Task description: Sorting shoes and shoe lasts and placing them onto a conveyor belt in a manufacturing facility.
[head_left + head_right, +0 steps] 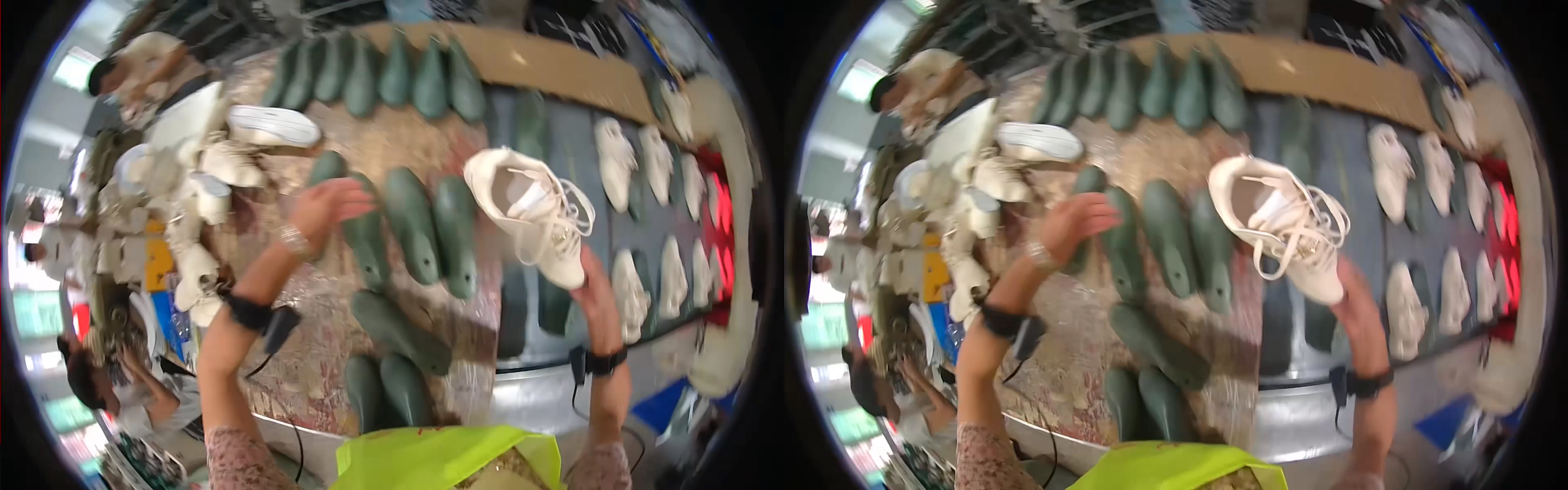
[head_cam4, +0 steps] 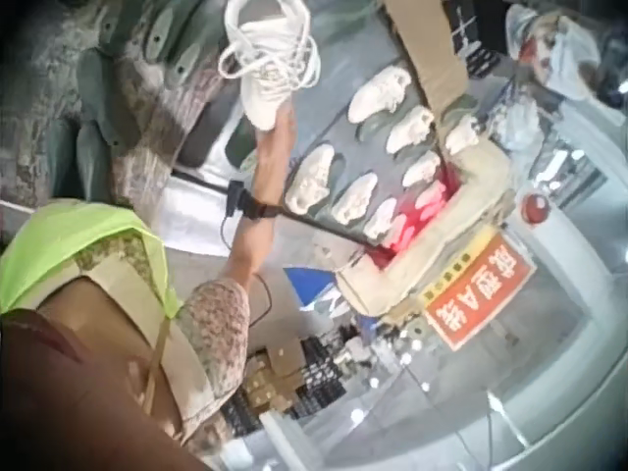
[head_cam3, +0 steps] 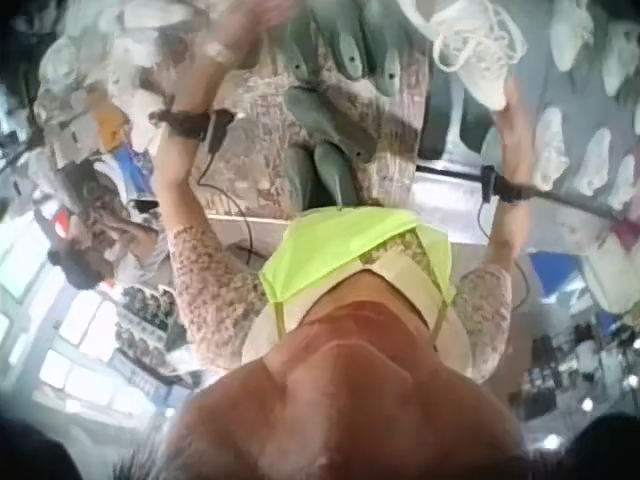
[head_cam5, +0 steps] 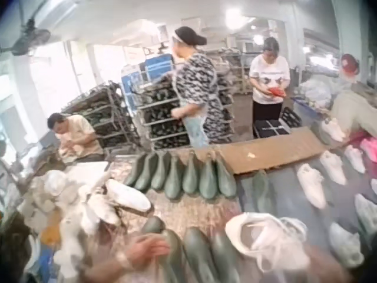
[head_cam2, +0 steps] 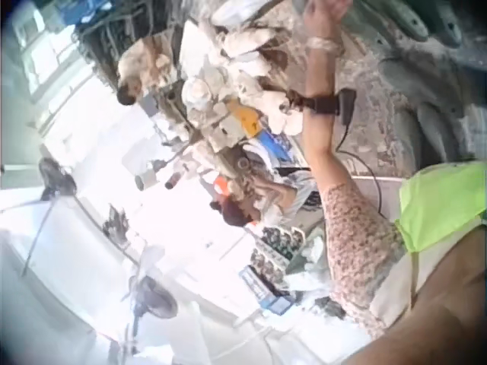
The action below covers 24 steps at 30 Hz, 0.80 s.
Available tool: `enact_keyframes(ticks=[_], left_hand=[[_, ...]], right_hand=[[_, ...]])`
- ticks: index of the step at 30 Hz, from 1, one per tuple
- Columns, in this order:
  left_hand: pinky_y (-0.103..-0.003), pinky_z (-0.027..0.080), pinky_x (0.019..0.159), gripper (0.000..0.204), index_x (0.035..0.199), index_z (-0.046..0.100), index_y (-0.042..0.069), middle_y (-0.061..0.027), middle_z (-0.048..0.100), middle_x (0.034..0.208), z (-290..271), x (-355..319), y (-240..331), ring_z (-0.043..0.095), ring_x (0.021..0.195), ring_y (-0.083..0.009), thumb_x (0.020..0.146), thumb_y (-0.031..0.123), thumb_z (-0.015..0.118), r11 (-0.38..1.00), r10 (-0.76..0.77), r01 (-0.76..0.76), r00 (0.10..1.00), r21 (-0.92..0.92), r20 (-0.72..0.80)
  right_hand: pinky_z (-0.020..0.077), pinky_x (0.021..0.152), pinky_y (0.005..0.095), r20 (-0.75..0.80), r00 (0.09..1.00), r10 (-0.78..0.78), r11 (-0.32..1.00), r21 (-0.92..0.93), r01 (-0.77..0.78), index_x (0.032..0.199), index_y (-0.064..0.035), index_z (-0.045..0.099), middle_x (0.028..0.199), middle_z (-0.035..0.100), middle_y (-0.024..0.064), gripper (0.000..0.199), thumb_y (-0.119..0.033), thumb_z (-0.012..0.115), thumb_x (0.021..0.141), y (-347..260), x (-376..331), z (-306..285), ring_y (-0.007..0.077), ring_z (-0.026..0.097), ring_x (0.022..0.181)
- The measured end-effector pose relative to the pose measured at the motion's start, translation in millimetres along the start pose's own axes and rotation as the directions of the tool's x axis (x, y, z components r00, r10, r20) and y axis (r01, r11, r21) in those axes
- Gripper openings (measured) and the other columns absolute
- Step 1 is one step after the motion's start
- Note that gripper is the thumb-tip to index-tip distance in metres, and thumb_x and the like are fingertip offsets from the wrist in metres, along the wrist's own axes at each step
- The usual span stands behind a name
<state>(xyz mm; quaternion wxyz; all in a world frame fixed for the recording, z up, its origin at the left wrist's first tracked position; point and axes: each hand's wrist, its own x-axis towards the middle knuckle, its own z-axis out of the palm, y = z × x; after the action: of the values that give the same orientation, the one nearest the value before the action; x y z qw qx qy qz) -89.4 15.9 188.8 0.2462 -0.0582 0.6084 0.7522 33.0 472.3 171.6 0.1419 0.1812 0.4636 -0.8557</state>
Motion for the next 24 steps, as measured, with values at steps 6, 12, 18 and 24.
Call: enact_keyframes(ticks=[6,12,18,24], left_hand=[[-0.034,0.050,0.084,0.033,0.110,0.054,-0.004,-0.0153,0.063,0.099,-43.4,-122.8,-41.4,0.063,0.092,-0.0248,0.092,0.022,0.049,0.994,-0.100,0.105,0.939,-0.001,-0.330],[-0.034,0.051,0.083,0.036,0.117,0.049,-0.004,-0.0169,0.063,0.101,-41.3,-168.4,-80.3,0.063,0.092,-0.0260,0.091,0.021,0.049,0.926,-0.342,0.256,0.881,-0.278,-0.326],[-0.033,0.053,0.074,0.030,0.106,0.058,-0.002,-0.0123,0.066,0.090,-103.4,-75.4,-43.4,0.065,0.082,-0.0241,0.088,0.022,0.055,0.967,-0.070,0.165,0.906,0.197,-0.417],[-0.046,0.022,0.107,0.081,0.138,0.027,0.013,-0.0110,0.028,0.143,-168.9,38.3,26.9,0.025,0.133,-0.0273,0.071,0.029,0.069,-0.267,0.442,0.425,0.851,0.865,-0.282]], right_hand=[[0.0418,0.094,0.0310,-0.094,0.987,0.128,0.618,-0.771,-0.154,0.125,0.0001,0.050,0.118,0.059,0.0079,0.063,-0.028,0.073,0.074,-104.9,-48.3,-41.9,0.0170,0.056,0.107],[0.0462,0.087,0.0344,0.209,0.710,0.673,-0.230,-0.853,0.468,0.116,-0.0085,0.059,0.111,0.062,0.0122,0.063,-0.037,0.079,0.063,-92.2,46.3,-48.0,0.0245,0.059,0.100],[0.0419,0.092,0.0379,0.254,0.839,0.482,-0.398,-0.789,0.468,0.110,-0.0081,0.062,0.113,0.059,0.0159,0.057,-0.034,0.078,0.063,-10.9,141.1,-63.1,0.0312,0.055,0.105],[0.0361,0.098,0.0430,0.310,0.817,0.487,-0.251,-0.846,0.471,0.112,-0.0050,0.060,0.119,0.052,0.0230,0.057,-0.037,0.075,0.067,13.1,155.5,-61.4,0.0373,0.046,0.114]])
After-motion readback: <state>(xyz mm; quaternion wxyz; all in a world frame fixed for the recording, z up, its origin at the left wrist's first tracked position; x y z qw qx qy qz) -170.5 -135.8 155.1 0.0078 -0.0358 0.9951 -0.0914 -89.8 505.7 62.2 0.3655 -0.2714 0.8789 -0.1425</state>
